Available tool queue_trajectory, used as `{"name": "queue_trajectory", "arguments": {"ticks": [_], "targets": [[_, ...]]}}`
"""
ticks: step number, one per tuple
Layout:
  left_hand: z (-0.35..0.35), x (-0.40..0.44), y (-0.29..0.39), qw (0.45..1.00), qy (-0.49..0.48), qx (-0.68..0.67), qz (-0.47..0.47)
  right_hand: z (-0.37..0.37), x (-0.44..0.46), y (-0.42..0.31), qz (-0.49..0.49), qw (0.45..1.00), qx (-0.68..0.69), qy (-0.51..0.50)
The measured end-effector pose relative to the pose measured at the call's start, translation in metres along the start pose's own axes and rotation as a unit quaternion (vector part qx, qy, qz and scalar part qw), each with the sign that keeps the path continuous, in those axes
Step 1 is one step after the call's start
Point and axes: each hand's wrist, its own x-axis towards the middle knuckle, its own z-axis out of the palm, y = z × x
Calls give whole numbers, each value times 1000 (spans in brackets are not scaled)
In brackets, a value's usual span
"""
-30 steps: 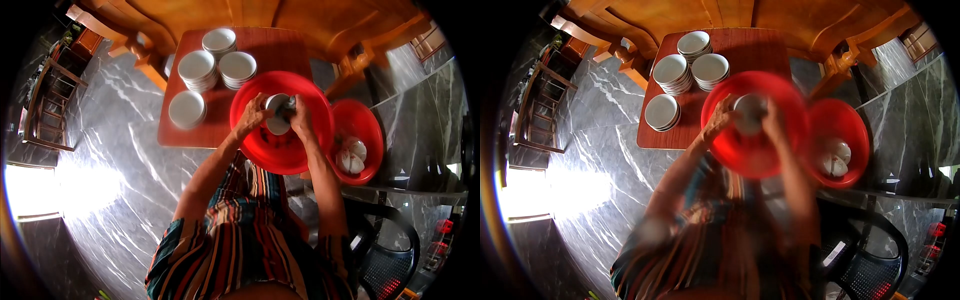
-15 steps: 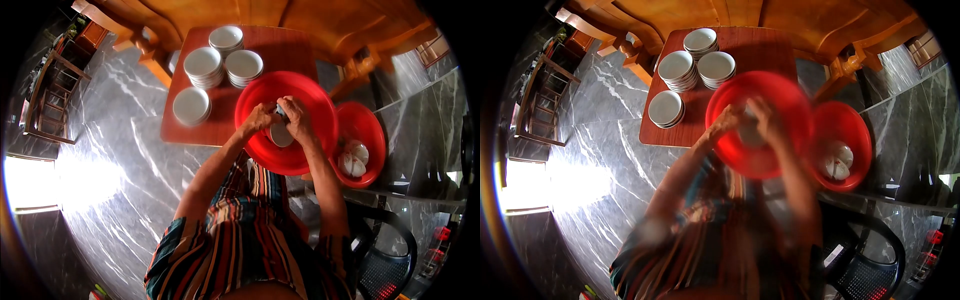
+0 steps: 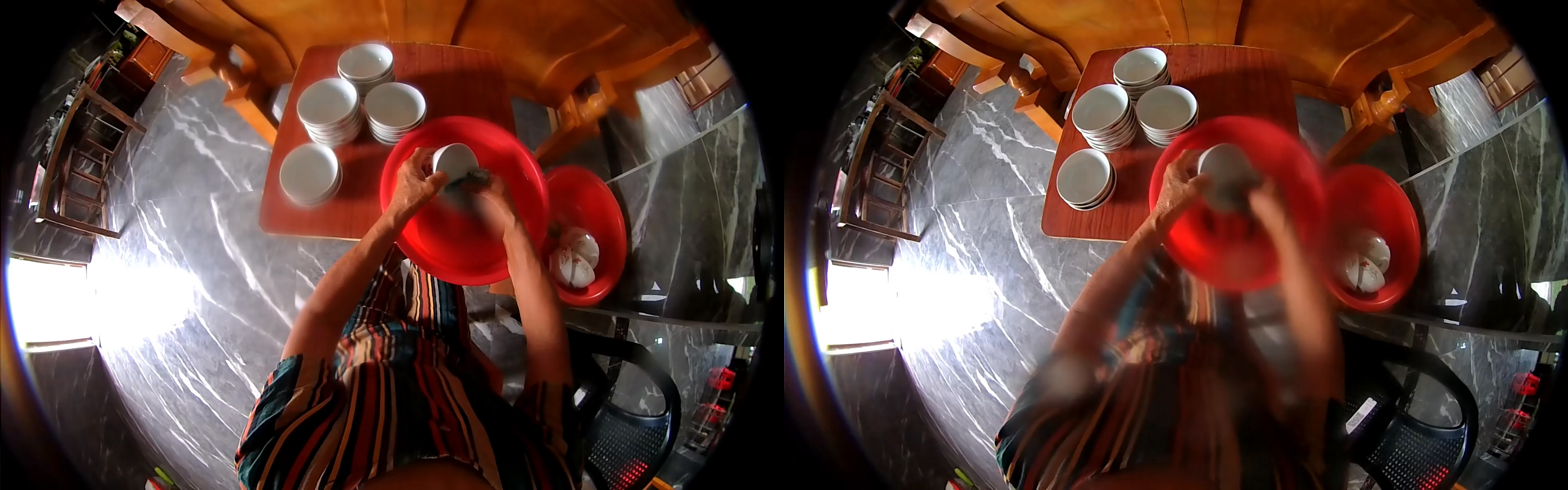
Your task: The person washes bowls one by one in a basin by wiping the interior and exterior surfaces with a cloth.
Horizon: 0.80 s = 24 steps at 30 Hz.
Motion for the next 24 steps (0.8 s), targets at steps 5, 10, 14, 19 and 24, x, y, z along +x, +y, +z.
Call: {"name": "queue_trajectory", "arguments": {"ticks": [5,10,14,19,24], "targets": [[2,-2,5,999,38,3,-5,-2,8,26,99,966,222,-84],[0,1,-2,996,50,46,62,9,18,52,87,993,62,-56],[-2,2,-1,999,-13,41,13,11,23,62,-64,996,-49,48],[3,6,-13,998,-55,-9,8,14,-15,-29,-233,941,-208,130],[1,10,-24,993,-110,50,1,18,-29,-69,-329,894,-279,117]]}}
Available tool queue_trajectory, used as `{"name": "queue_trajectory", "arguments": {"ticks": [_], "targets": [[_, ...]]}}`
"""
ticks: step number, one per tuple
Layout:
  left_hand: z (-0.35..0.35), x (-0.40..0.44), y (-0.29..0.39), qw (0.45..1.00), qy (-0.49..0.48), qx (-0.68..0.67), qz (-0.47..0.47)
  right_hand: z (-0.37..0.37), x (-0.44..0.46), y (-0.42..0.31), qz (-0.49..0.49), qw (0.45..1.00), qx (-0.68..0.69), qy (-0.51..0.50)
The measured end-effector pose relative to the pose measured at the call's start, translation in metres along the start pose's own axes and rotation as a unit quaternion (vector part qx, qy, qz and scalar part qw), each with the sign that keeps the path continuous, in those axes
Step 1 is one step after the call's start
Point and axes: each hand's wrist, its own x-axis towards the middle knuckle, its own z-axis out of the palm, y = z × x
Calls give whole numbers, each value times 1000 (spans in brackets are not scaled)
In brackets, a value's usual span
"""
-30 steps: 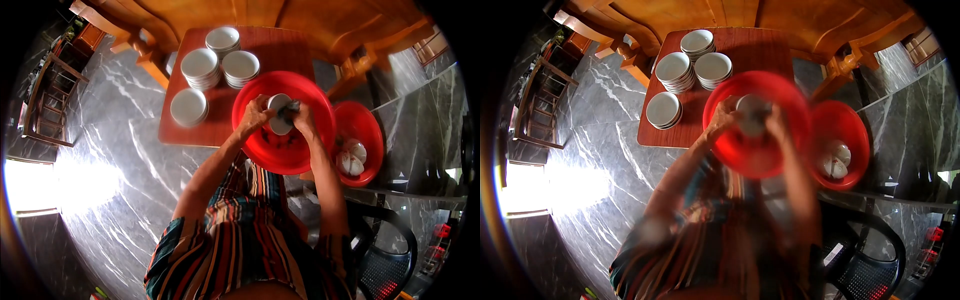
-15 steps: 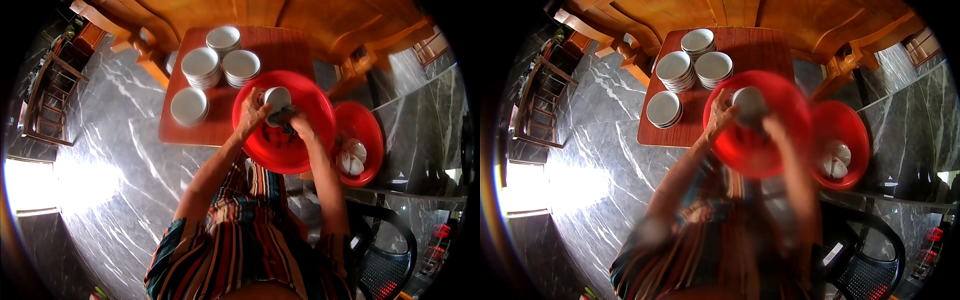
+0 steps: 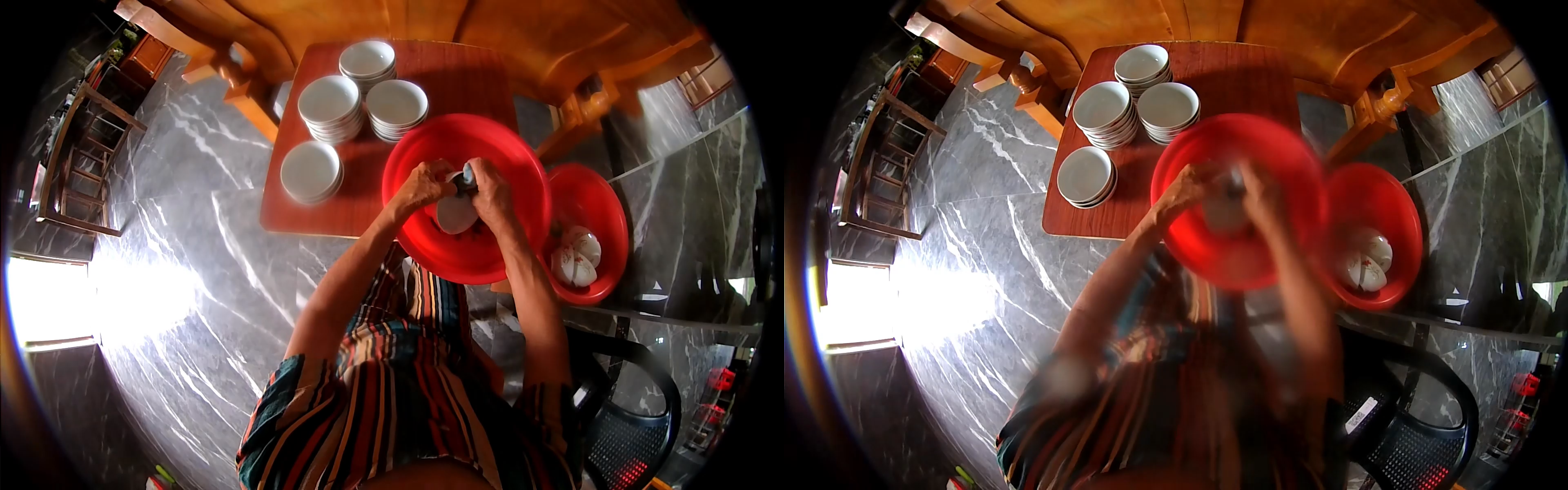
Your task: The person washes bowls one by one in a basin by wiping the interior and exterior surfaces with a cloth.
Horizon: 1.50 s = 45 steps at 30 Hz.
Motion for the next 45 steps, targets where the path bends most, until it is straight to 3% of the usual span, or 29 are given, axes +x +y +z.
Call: {"name": "queue_trajectory", "arguments": {"ticks": [1,4,8,10,11,14,16,17,20,24,26,29,31,33,35,39,41,45], "targets": [[1,1,0,998,-13,4,-60,-2,3,-5,-53,998,-20,8],[-2,-13,29,993,-22,-45,-106,-10,9,-25,-128,991,-35,8],[-8,-8,28,990,-72,24,-118,-7,8,-30,-130,991,-44,-1],[-7,-4,10,994,-78,40,-59,-14,9,-41,-41,999,2,-28],[-6,-2,3,994,-80,39,-57,-10,6,-34,-40,999,0,-27],[-1,3,-6,986,-24,157,-45,4,-1,-4,34,999,4,1],[-1,3,-7,994,3,74,-74,6,1,4,148,989,-7,28],[-1,4,-8,995,13,47,-83,7,0,7,148,989,-7,28],[-2,3,-5,997,28,68,-38,12,0,19,291,955,31,40],[-2,1,1,996,39,-40,-72,17,-8,40,306,942,129,45],[-1,0,3,994,42,-63,-73,23,-14,51,398,878,264,42],[2,-3,5,985,85,-132,-67,13,-8,34,445,849,284,0],[0,4,-20,993,101,30,-51,42,-26,82,415,880,229,-30],[-2,4,-18,993,94,45,-46,48,-31,89,384,905,173,-60],[-3,3,-15,994,86,60,-40,28,-22,50,253,965,7,-63],[-3,-1,-6,998,49,-19,-32,20,-18,35,213,976,-6,-47],[-2,-3,-1,998,35,-22,-40,17,-16,29,115,993,-5,5],[-2,-3,3,997,-8,-51,-49,12,-10,24,29,999,1,15]]}}
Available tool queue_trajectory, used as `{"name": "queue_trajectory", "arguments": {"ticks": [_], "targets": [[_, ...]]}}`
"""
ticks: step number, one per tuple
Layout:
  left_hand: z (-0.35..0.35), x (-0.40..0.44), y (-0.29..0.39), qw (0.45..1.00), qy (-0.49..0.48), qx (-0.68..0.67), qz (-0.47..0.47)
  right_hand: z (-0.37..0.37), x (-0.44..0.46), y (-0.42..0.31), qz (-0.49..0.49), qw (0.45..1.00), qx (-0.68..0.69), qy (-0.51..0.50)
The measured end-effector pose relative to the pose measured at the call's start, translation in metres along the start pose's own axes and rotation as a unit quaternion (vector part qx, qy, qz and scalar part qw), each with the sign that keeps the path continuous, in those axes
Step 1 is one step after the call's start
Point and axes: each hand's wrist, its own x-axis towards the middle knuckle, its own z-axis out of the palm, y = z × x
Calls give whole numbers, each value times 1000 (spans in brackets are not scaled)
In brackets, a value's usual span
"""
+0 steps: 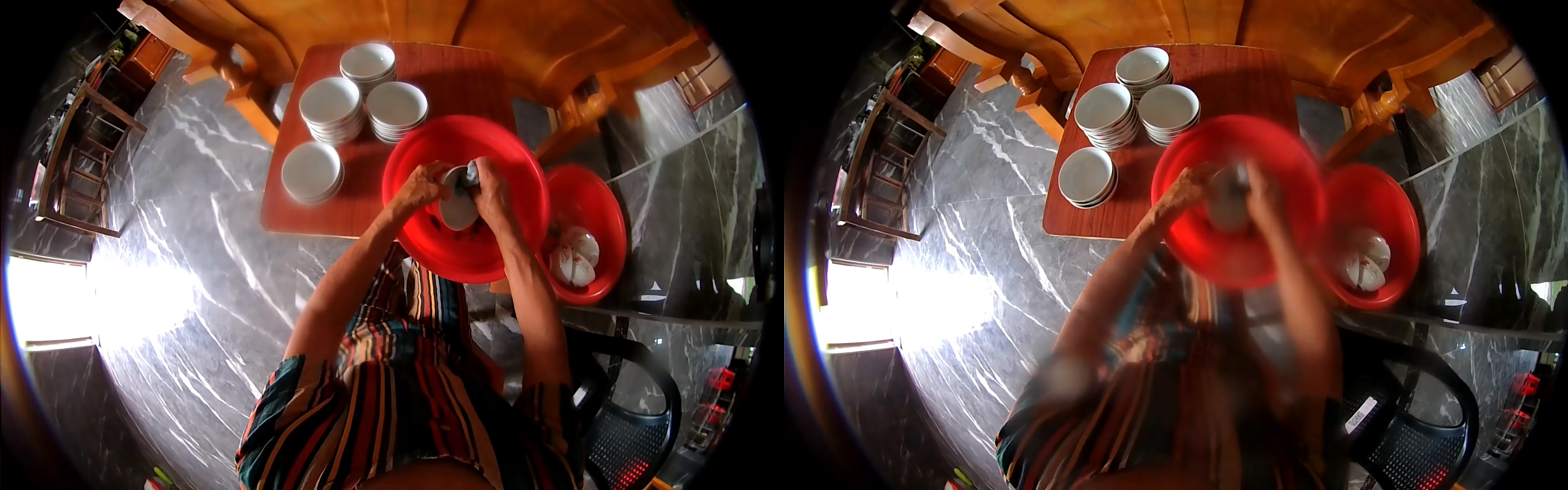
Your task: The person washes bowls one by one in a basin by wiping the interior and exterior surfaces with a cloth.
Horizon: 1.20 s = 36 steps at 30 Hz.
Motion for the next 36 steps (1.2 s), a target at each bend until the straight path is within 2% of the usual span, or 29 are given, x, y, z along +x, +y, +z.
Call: {"name": "queue_trajectory", "arguments": {"ticks": [2,5,6,8,9,13,14,16,17,18,19,21,23,25,29,31,32,34,35,36], "targets": [[0,-1,1,1000,-8,21,-19,-4,4,-8,-71,997,-24,-3],[-1,-2,0,999,-23,28,-16,-20,14,-42,-113,992,-44,-22],[-1,2,-10,998,-38,-18,-53,-23,17,-52,-114,992,-43,-23],[-2,3,-14,992,-52,-64,-91,-24,19,-68,-191,979,-66,-13],[-2,2,-10,992,-49,-49,-105,-20,17,-69,-212,974,-75,-20],[-3,-3,3,987,-39,4,-157,-19,19,-65,-220,971,-78,-41],[-3,-4,2,986,-38,12,-164,-19,20,-65,-193,979,-50,-38],[-1,-4,-4,995,-35,84,-36,-16,19,-58,-165,985,-24,-35],[0,-2,-7,995,-35,84,-35,-14,17,-51,-104,994,15,-25],[2,-2,-6,994,-19,112,8,-11,15,-42,-43,997,55,-15],[3,-1,-6,989,-3,140,51,-6,13,-31,59,994,82,-30],[2,-1,-8,992,5,108,60,-3,7,-4,139,983,100,-68],[3,0,-7,995,13,76,71,-2,5,7,138,983,106,-65],[2,-2,-4,997,50,43,48,4,2,20,198,954,197,-108],[-1,0,-12,995,71,-28,65,12,-3,33,270,927,223,-136],[-1,-1,-9,990,102,-48,80,14,-6,32,355,888,260,-131],[-1,-1,-7,990,102,-48,80,13,-7,32,355,888,260,-131],[-1,-5,2,988,117,-69,72,10,-7,31,427,799,384,-178],[-2,-6,4,988,117,-69,72,10,-6,30,427,799,384,-178],[-3,-6,4,986,136,-68,64,10,-5,32,448,755,434,-202]]}}
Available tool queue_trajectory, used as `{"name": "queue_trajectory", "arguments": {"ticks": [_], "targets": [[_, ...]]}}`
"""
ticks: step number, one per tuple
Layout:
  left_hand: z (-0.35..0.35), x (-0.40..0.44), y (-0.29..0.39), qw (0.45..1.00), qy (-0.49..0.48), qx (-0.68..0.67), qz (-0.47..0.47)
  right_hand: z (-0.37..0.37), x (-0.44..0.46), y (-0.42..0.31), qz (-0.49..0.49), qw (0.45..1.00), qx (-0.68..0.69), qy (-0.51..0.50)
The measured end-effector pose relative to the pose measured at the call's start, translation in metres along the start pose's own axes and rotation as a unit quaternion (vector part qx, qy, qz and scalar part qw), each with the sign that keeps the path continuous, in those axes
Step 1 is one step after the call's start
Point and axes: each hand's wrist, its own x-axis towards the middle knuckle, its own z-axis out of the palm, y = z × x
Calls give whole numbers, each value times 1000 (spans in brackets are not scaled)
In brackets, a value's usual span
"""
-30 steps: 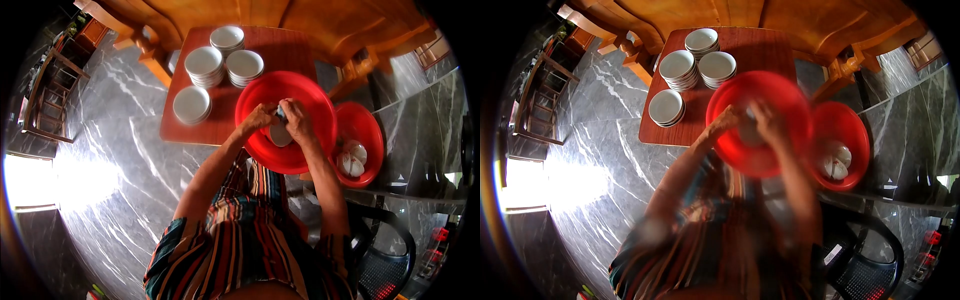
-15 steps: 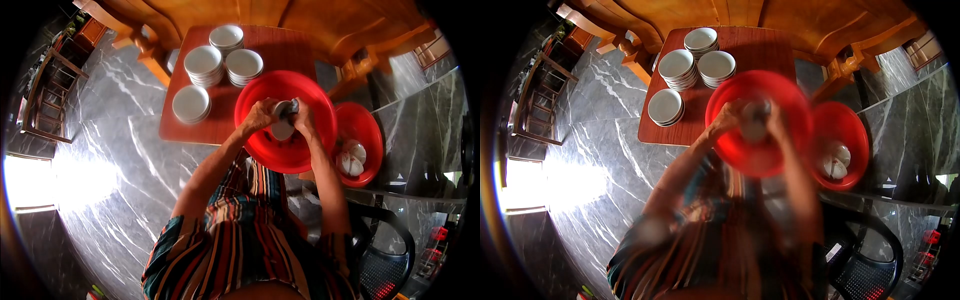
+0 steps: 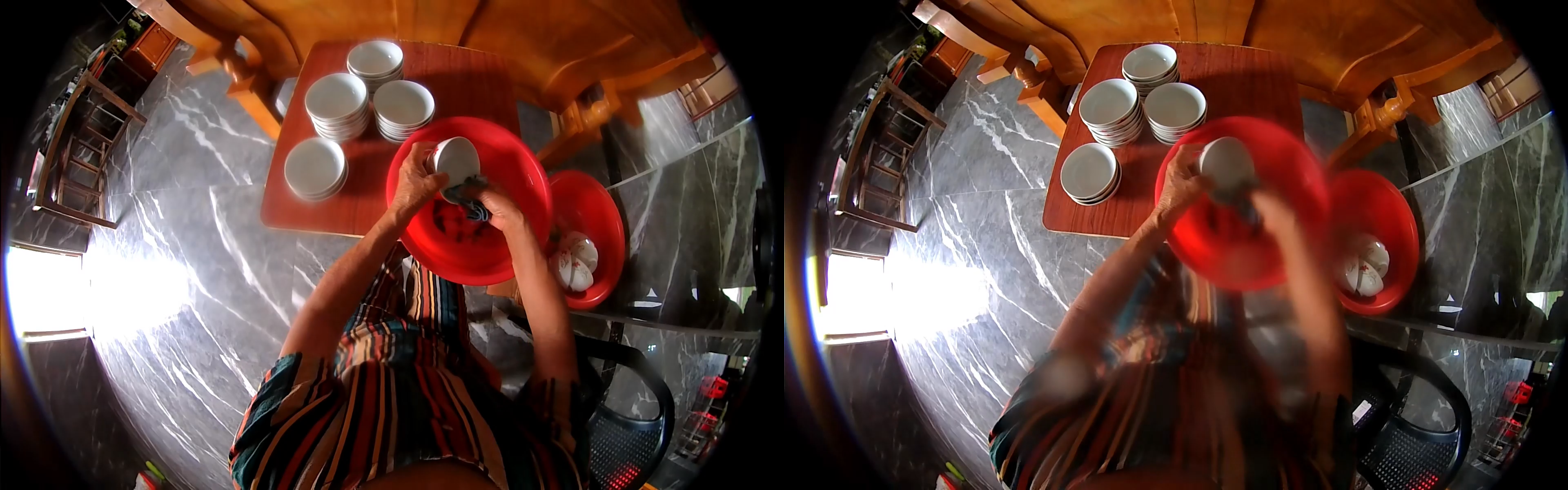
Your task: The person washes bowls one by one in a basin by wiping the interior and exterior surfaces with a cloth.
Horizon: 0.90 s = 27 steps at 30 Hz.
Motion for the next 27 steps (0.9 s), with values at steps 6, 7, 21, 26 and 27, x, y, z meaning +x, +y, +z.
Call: {"name": "queue_trajectory", "arguments": {"ticks": [6,7,21,26,27], "targets": [[-2,1,-2,998,33,44,2,0,7,10,30,999,28,-29],[-2,0,0,998,19,63,10,1,7,10,10,1000,-17,-15],[1,3,-7,972,-115,204,-6,29,-26,-25,-415,766,-457,176],[-1,5,-12,966,-160,196,-53,49,-45,-47,-491,700,-498,143],[-1,4,-7,963,-160,212,-53,55,-49,-54,-521,671,-510,137]]}}
